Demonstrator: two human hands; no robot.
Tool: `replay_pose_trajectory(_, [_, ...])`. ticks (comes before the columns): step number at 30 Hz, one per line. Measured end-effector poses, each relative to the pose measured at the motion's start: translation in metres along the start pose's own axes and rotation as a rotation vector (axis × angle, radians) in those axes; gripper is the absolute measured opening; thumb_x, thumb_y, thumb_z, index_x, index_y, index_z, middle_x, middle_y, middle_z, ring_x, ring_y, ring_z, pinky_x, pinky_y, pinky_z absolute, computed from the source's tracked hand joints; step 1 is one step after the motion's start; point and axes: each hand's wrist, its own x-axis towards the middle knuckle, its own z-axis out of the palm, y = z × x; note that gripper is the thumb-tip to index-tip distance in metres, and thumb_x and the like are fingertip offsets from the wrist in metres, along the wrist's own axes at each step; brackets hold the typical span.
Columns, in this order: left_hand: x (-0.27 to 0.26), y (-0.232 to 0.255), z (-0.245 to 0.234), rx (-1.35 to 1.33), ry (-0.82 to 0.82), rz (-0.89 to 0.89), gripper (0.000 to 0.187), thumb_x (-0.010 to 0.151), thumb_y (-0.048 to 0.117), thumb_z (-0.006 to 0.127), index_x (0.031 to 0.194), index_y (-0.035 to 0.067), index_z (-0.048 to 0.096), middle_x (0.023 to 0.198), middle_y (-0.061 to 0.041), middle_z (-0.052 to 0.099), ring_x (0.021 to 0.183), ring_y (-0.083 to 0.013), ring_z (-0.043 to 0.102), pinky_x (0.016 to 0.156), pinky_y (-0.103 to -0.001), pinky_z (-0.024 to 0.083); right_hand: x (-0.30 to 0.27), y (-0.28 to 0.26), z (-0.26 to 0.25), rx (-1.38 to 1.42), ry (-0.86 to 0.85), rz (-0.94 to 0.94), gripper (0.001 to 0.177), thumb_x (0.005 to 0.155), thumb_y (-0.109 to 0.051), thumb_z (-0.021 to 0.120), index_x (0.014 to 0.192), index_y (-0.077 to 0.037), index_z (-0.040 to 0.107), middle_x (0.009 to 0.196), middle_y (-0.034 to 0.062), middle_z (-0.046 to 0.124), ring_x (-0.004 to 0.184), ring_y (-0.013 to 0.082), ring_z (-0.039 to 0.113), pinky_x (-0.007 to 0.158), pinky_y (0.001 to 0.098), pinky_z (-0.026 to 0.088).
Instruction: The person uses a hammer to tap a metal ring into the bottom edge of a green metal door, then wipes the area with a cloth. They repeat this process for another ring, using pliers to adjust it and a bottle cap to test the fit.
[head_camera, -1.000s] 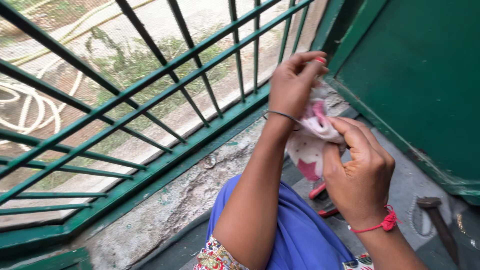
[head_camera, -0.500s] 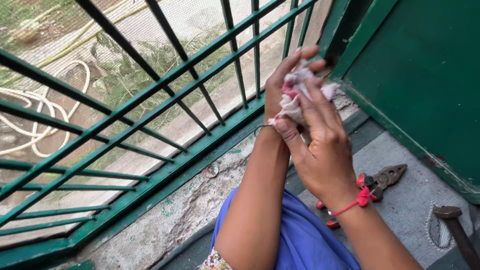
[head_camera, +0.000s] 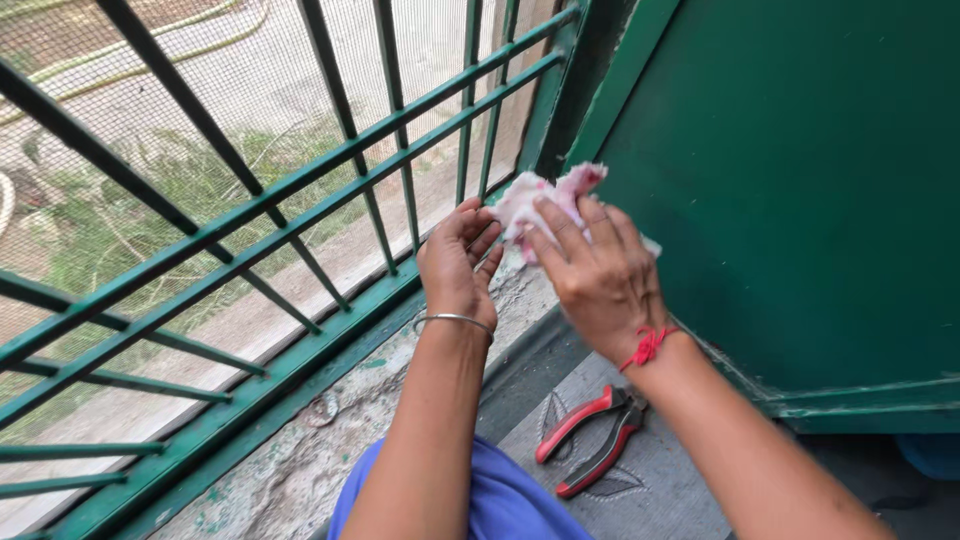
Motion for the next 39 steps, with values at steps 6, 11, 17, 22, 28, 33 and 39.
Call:
replay_pose_trajectory(6, [-0.014, 0.011, 0.006, 0.040, 0.007, -0.045, 0.030, 0.089, 0.019, 0.062, 0.115, 0.005, 0.070, 0.094, -0.004, 0.073, 0.081, -0.0139, 0.068, 0.073, -0.031, 0.053, -0.006, 0.060, 0.019, -0.517, -0.143, -0.085, 0.047, 0.093, -0.015, 0.052, 0.138, -0.014, 0.065, 0.157, 0.0089, 0.050, 0.149, 0.0313, 0.038, 0.120, 0.0518, 0.025])
replay_pose_trajectory(11, [-0.015, 0.005, 0.008, 0.045, -0.006, -0.059, 0.028, 0.090, 0.018, 0.061, 0.113, 0.005, 0.070, 0.094, -0.005, 0.074, 0.081, -0.0143, 0.069, 0.073, -0.030, 0.054, -0.024, 0.062, 0.045, -0.454, -0.271, -0.155, 0.052, 0.092, -0.016, 0.051, 0.142, -0.012, 0.062, 0.161, 0.0091, 0.044, 0.149, 0.0303, 0.038, 0.122, 0.0490, 0.025])
replay_pose_trajectory(17, [-0.012, 0.000, 0.001, 0.076, 0.009, -0.047, 0.027, 0.090, 0.017, 0.061, 0.112, 0.005, 0.069, 0.092, -0.005, 0.073, 0.079, -0.0143, 0.069, 0.070, -0.030, 0.054, -0.064, 0.051, 0.053, -0.372, -0.373, -0.139, 0.045, 0.091, -0.019, 0.053, 0.133, -0.011, 0.065, 0.157, 0.0077, 0.048, 0.147, 0.0269, 0.041, 0.120, 0.0474, 0.029])
replay_pose_trajectory(22, [-0.013, -0.004, 0.001, 0.112, -0.034, -0.043, 0.027, 0.090, 0.017, 0.061, 0.112, 0.005, 0.071, 0.092, -0.005, 0.073, 0.079, -0.0140, 0.068, 0.069, -0.030, 0.053, -0.120, 0.047, 0.023, -0.333, -0.416, -0.099, 0.047, 0.089, -0.018, 0.053, 0.133, -0.011, 0.065, 0.155, 0.0059, 0.050, 0.144, 0.0265, 0.043, 0.118, 0.0472, 0.032])
replay_pose_trajectory(28, [-0.021, -0.005, 0.007, 0.184, -0.065, -0.073, 0.026, 0.090, 0.017, 0.061, 0.111, 0.006, 0.071, 0.091, -0.004, 0.073, 0.079, -0.0132, 0.068, 0.069, -0.030, 0.053, -0.195, 0.047, -0.032, -0.385, -0.534, -0.022, 0.049, 0.086, -0.014, 0.052, 0.134, -0.011, 0.063, 0.154, 0.0058, 0.049, 0.143, 0.0264, 0.044, 0.116, 0.0486, 0.033])
replay_pose_trajectory(33, [-0.032, -0.007, 0.011, 0.237, -0.102, -0.094, 0.026, 0.090, 0.018, 0.061, 0.111, 0.007, 0.070, 0.090, -0.002, 0.073, 0.078, -0.0125, 0.068, 0.069, -0.028, 0.053, -0.241, 0.045, -0.072, -0.377, -0.622, 0.025, 0.049, 0.085, -0.015, 0.051, 0.132, -0.008, 0.064, 0.152, 0.0070, 0.050, 0.144, 0.0271, 0.042, 0.115, 0.0488, 0.033])
replay_pose_trajectory(39, [-0.045, -0.012, 0.016, 0.310, -0.164, -0.101, 0.024, 0.090, 0.017, 0.060, 0.109, 0.006, 0.070, 0.089, -0.003, 0.073, 0.077, -0.0114, 0.068, 0.067, -0.026, 0.053, -0.235, 0.043, -0.104, -0.387, -0.504, 0.129, 0.043, 0.082, -0.015, 0.062, 0.123, -0.010, 0.071, 0.132, 0.0084, 0.064, 0.139, 0.0315, 0.048, 0.117, 0.0555, 0.032])
